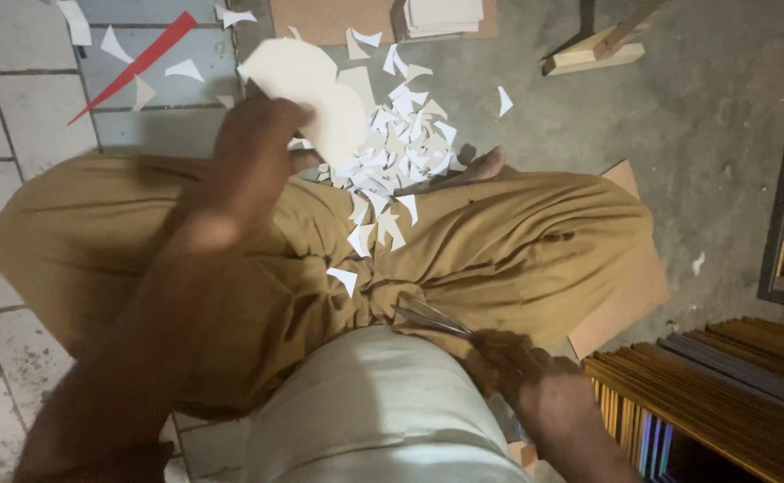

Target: The person sits cross-legged on the floor and trims curved edges off white cardstock pieces with scissors, cutting small crescent scraps away and placing the trimmed pieces on a growing stack of finished shapes on the cardboard sheet in front of them.

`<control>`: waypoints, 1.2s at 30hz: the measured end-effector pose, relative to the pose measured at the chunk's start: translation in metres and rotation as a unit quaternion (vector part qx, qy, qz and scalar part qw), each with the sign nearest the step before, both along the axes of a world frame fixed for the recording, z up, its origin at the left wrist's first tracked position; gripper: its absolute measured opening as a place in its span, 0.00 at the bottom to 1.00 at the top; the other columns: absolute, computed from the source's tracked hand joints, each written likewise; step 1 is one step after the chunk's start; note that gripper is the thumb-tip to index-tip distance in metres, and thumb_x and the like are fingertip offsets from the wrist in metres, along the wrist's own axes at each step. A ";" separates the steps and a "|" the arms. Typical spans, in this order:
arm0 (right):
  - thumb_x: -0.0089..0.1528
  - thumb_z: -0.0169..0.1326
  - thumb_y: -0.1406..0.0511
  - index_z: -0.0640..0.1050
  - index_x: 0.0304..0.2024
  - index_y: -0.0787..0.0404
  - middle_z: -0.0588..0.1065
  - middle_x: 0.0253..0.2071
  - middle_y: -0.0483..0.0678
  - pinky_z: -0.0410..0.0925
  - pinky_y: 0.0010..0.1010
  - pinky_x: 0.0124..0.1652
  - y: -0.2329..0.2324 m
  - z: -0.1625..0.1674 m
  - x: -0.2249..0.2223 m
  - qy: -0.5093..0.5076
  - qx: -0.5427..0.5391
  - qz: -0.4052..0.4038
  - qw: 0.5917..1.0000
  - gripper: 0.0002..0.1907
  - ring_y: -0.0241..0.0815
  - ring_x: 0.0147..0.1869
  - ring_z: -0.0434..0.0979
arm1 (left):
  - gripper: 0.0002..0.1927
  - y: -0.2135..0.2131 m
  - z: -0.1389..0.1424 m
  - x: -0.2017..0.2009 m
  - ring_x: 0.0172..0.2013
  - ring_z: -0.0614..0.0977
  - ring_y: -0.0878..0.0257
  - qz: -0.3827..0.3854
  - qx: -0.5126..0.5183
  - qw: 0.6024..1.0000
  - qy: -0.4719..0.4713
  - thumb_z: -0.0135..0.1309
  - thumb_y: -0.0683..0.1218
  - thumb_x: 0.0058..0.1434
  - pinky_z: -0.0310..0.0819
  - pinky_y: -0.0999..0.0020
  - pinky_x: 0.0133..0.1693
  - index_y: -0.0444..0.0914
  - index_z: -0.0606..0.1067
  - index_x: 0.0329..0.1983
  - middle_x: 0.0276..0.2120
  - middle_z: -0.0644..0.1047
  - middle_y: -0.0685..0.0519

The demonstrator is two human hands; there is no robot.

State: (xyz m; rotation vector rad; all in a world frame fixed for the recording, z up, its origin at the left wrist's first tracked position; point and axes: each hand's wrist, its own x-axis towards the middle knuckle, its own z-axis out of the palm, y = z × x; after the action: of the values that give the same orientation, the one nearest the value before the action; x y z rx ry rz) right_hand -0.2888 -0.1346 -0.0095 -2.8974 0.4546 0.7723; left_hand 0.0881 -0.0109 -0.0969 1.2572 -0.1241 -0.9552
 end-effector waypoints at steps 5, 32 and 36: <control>0.57 0.64 0.60 0.79 0.40 0.63 0.80 0.32 0.49 0.74 0.33 0.27 -0.007 0.013 0.040 -0.137 0.213 -0.358 0.899 0.15 0.37 0.26 0.81 | 0.17 -0.033 -0.018 -0.018 0.43 0.83 0.64 -0.119 0.050 0.990 -0.058 0.50 0.52 0.66 0.79 0.69 0.46 0.38 0.76 0.52 0.42 0.82 0.55; 0.59 0.65 0.63 0.80 0.46 0.67 0.79 0.43 0.58 0.73 0.38 0.41 -0.138 -0.191 0.307 -0.413 0.176 -0.226 0.864 0.17 0.51 0.41 0.82 | 0.24 -0.069 -0.091 0.020 0.51 0.81 0.49 0.066 0.409 0.893 -0.175 0.58 0.43 0.58 0.74 0.58 0.53 0.34 0.69 0.57 0.48 0.79 0.43; 0.57 0.65 0.65 0.79 0.38 0.68 0.77 0.36 0.65 0.70 0.46 0.44 -0.087 -0.188 0.321 -0.249 0.213 -0.213 0.920 0.13 0.62 0.40 0.77 | 0.24 -0.078 -0.090 0.022 0.53 0.80 0.48 0.078 0.405 0.872 -0.264 0.60 0.41 0.56 0.75 0.56 0.55 0.36 0.71 0.57 0.49 0.80 0.43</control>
State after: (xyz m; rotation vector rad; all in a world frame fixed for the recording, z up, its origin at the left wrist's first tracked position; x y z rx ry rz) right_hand 0.0323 -0.2216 -0.1978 -2.3316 0.7106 0.0427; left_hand 0.1097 -0.0892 -0.1867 2.2614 -0.0402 -0.4867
